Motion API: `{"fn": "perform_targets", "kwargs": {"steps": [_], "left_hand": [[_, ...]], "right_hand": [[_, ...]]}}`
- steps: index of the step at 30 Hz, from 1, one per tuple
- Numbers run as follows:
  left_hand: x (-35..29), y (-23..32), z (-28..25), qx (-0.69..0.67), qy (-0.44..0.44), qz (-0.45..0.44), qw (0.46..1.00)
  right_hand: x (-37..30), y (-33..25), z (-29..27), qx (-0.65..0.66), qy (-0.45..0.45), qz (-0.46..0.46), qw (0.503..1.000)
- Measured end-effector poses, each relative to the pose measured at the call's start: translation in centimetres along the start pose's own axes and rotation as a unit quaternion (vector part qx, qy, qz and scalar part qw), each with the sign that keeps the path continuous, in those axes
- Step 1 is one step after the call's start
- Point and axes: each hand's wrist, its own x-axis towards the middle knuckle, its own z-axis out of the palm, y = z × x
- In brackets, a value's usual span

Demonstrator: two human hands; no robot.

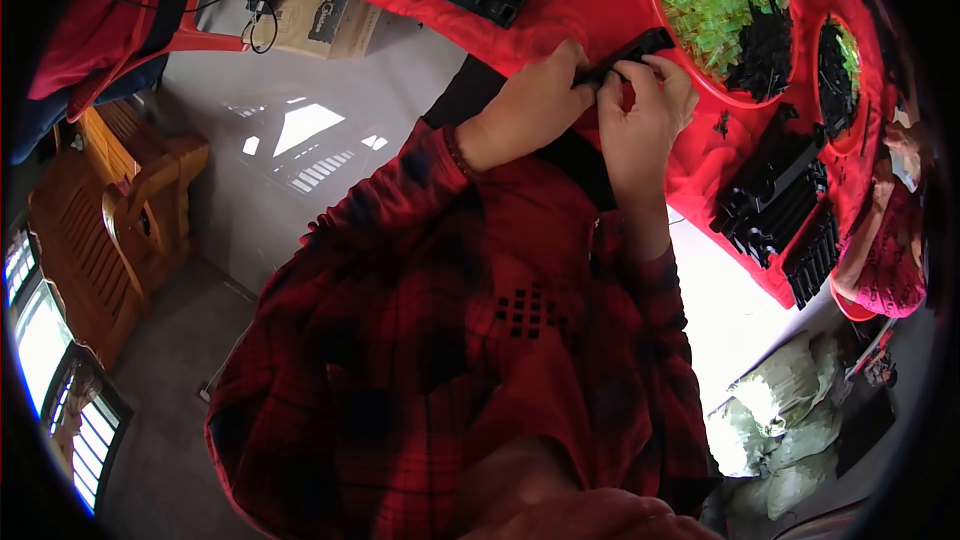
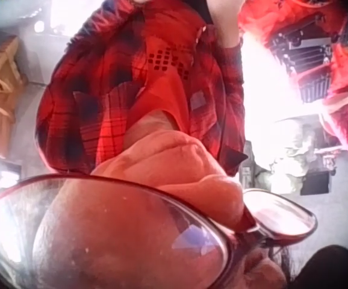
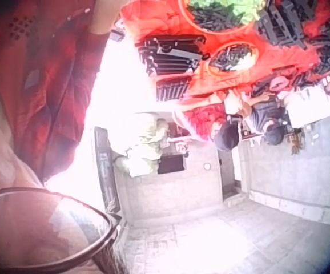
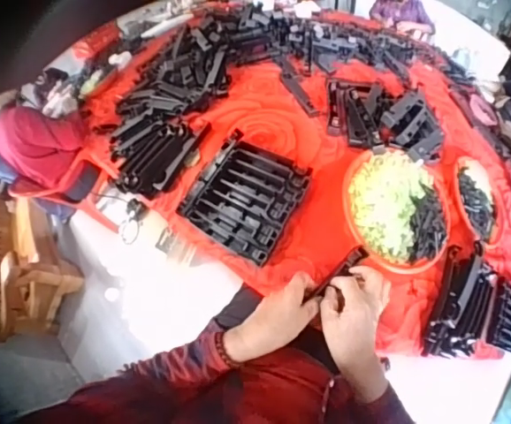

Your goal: The person assembles plastic tool components by fitting black plastic pieces together, stacking assembled parts on the table, and picking small vials from a tray to insert them into the plastic housings by hand.

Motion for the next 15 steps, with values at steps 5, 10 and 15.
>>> {"fn": "perform_targets", "kwargs": {"steps": [5, 10, 15], "left_hand": [[1.2, -0.3, -0.8, 0.047, -0.106, -0.069, 0.991], [0.5, -0.9, 0.4, 0.023, -0.040, -0.048, 0.998], [-0.3, -0.7, 1.0, -0.047, 0.009, -0.056, 0.997]], "right_hand": [[-0.4, 0.2, 0.8, 0.031, -0.017, 0.005, 0.999], [-0.3, 0.3, 1.2, 0.029, -0.001, 0.002, 1.000], [-0.4, -0.2, 1.1, 0.019, 0.017, -0.013, 1.000]]}}
